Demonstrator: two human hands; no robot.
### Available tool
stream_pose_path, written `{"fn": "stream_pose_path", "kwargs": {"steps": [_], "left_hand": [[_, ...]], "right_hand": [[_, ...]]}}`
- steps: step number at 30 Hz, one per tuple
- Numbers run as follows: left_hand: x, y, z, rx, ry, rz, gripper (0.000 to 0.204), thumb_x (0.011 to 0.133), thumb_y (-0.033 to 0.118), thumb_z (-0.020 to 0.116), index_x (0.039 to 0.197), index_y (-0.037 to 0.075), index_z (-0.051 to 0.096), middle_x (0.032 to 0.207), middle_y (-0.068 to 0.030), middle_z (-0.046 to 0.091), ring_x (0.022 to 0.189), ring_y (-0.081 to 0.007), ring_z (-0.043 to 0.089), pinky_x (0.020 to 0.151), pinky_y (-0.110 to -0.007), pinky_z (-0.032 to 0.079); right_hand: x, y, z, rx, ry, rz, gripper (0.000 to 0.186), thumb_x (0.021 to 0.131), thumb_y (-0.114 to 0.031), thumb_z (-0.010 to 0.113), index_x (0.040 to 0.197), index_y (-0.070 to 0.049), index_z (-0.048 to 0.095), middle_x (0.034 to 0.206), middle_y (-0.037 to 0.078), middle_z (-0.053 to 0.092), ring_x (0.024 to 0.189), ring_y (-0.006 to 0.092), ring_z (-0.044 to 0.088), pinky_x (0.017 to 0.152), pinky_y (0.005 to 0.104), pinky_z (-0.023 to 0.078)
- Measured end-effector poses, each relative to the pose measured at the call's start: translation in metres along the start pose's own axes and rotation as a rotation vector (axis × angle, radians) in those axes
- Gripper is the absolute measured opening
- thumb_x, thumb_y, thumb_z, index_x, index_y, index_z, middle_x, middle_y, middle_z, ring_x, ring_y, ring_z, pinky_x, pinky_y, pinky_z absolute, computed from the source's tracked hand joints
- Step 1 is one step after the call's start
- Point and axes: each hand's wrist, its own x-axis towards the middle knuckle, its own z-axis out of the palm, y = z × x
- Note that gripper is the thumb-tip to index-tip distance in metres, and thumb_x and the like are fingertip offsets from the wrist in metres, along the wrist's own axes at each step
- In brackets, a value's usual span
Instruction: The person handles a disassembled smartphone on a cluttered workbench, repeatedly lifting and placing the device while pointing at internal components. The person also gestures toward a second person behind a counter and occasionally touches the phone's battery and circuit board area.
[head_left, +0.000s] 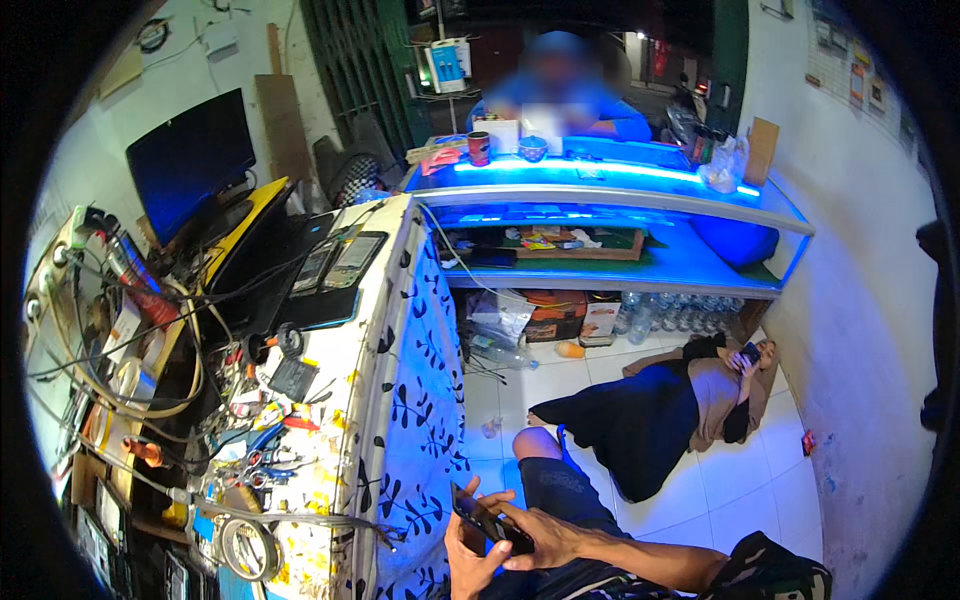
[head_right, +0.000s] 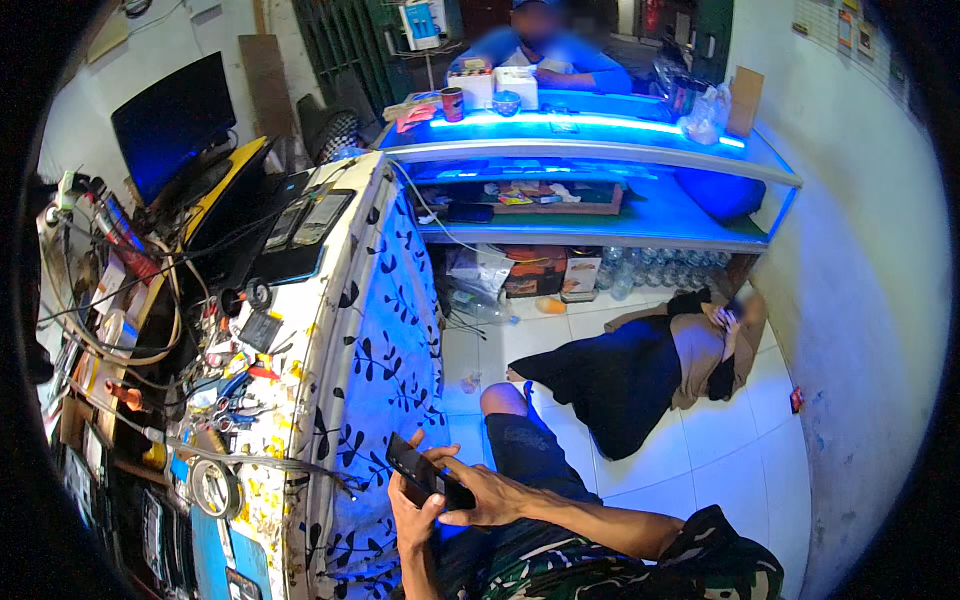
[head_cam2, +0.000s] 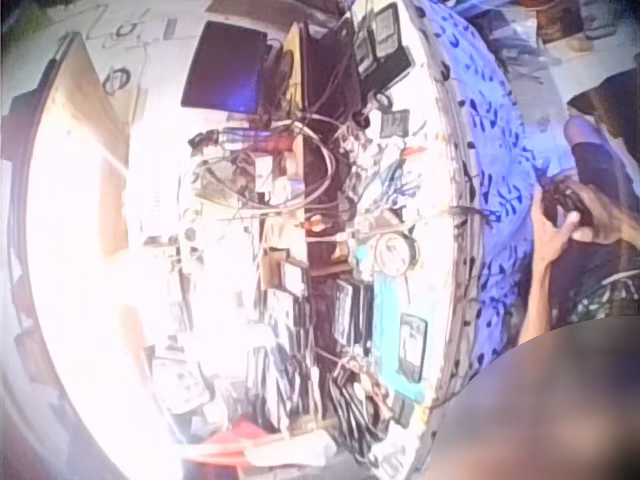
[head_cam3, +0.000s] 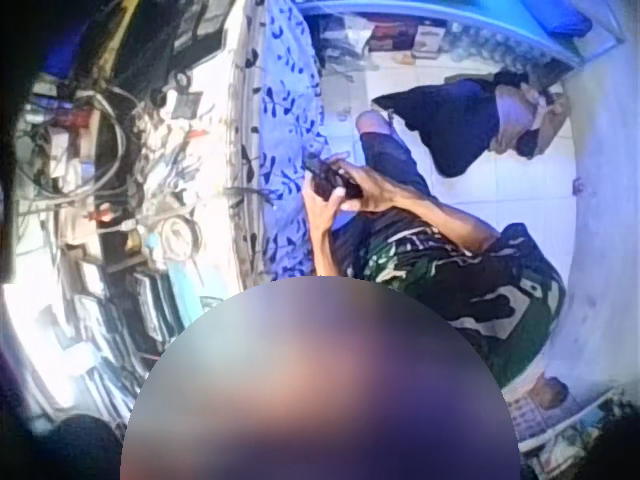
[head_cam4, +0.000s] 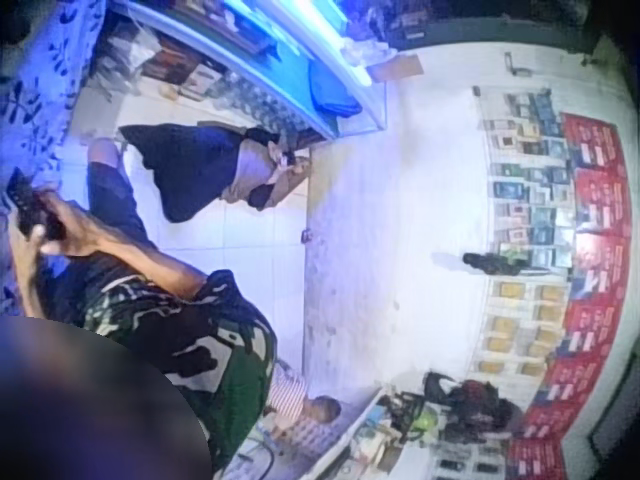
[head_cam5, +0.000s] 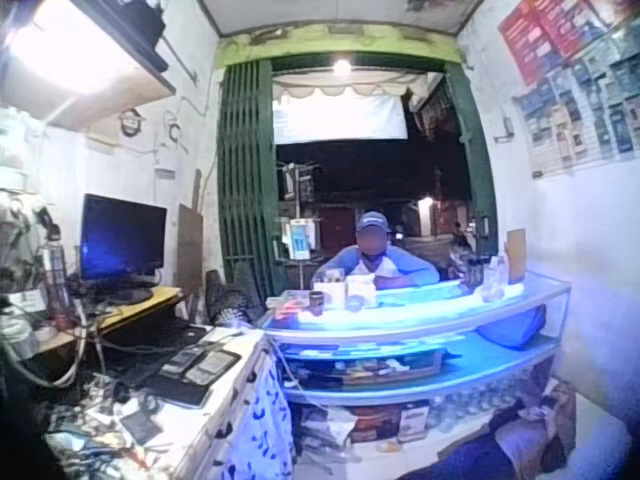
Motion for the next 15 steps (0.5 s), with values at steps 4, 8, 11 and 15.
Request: {"fn": "stream_pose_path", "kwargs": {"steps": [4, 8, 11, 15], "left_hand": [[0.004, 0.005, -0.007, -0.258, 0.114, 0.163, 0.106, 0.073, 0.045, 0.086, 0.148, -0.005, 0.030, 0.120, -0.0251, 0.064, 0.122, -0.0432, 0.059, 0.114, -0.052, 0.036], [0.012, 0.022, -0.026, -0.730, 0.095, 0.230, 0.090, 0.072, 0.032, 0.070, 0.150, 0.004, 0.035, 0.155, -0.0227, 0.037, 0.142, -0.0539, 0.031, 0.114, -0.072, 0.025], [0.020, 0.025, -0.032, -0.906, 0.054, 0.202, 0.083, 0.074, 0.037, 0.063, 0.149, 0.009, 0.041, 0.159, -0.0222, 0.032, 0.145, -0.0484, 0.031, 0.112, -0.069, 0.032], [0.028, 0.023, -0.026, -0.910, 0.161, 0.117, 0.082, 0.078, 0.051, 0.064, 0.146, 0.012, 0.042, 0.149, -0.0254, 0.042, 0.124, -0.0539, 0.052, 0.093, -0.063, 0.050]], "right_hand": [[0.005, 0.001, -0.008, 0.179, -0.040, -0.082, 0.115, 0.079, -0.090, 0.042, 0.152, -0.001, 0.030, 0.139, 0.020, 0.054, 0.130, 0.0318, 0.052, 0.106, 0.0465, 0.044], [-0.006, -0.006, -0.029, 0.416, 0.082, -0.246, 0.115, 0.084, -0.089, 0.017, 0.158, -0.002, 0.020, 0.162, 0.018, 0.028, 0.151, 0.0293, 0.028, 0.121, 0.0467, 0.023], [-0.027, -0.025, -0.050, 0.419, 0.148, -0.301, 0.129, 0.076, -0.095, 0.010, 0.156, 0.005, 0.020, 0.162, 0.024, 0.024, 0.152, 0.0327, 0.023, 0.123, 0.0483, 0.017], [-0.058, -0.079, -0.090, 0.145, 0.020, -0.288, 0.140, 0.069, -0.099, 0.005, 0.152, 0.011, 0.028, 0.158, 0.031, 0.029, 0.150, 0.0382, 0.027, 0.122, 0.0494, 0.019]]}}
